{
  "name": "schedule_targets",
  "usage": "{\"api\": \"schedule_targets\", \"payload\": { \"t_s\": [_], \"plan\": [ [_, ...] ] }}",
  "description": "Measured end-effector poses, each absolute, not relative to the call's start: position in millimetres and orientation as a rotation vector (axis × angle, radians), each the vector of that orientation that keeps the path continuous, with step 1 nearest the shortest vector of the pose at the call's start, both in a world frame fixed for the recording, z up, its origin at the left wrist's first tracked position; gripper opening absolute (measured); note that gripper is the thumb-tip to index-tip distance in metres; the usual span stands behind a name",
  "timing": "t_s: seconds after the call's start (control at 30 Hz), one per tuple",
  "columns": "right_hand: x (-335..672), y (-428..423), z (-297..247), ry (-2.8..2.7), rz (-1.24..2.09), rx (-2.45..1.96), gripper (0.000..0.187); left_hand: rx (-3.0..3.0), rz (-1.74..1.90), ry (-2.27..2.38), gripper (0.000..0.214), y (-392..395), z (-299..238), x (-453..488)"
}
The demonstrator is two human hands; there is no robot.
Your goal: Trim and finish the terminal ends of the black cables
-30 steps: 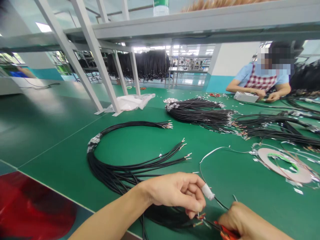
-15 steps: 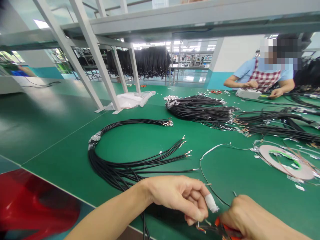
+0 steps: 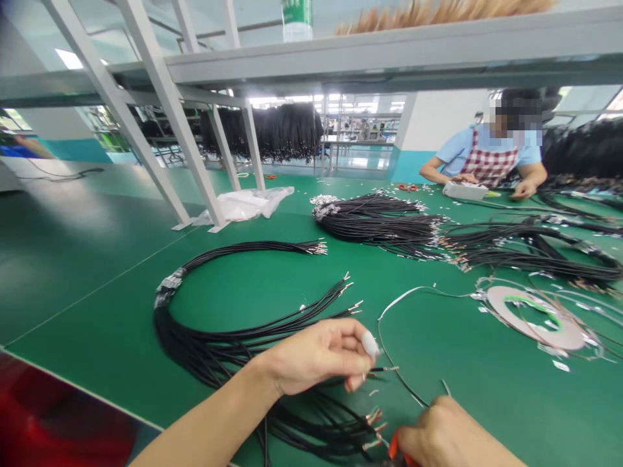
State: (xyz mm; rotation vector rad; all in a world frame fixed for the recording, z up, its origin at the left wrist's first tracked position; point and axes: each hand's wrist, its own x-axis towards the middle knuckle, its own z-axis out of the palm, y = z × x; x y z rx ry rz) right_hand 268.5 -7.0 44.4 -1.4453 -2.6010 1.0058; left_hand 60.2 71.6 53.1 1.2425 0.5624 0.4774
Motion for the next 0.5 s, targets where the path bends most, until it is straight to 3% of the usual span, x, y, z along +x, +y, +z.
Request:
{"api": "schedule_targets", "payload": {
  "t_s": [0.17, 0.27, 0.4, 0.5],
  "plan": [
    [285.2, 11.4, 42.3, -1.784, 1.015, -1.813, 0.049, 1.633, 0.718, 0.950, 0.010, 74.7, 51.2, 62.2],
    [287.3, 21.8, 37.0, -1.535, 0.987, -1.890, 0.048, 1.819, 0.675, 0.954, 0.003, 71.6, 48.3, 62.7],
    [273.7, 34.9, 37.2, -1.449, 1.009, -1.818, 0.045, 2.009, 0.626, 1.007, 0.014, 71.4, 42.6, 60.8],
    [262.6, 50.7, 40.3, -1.411, 0.975, -1.737, 0.042, 2.105, 0.610, 1.108, 0.010, 74.1, 36.4, 60.5]
  ]
}}
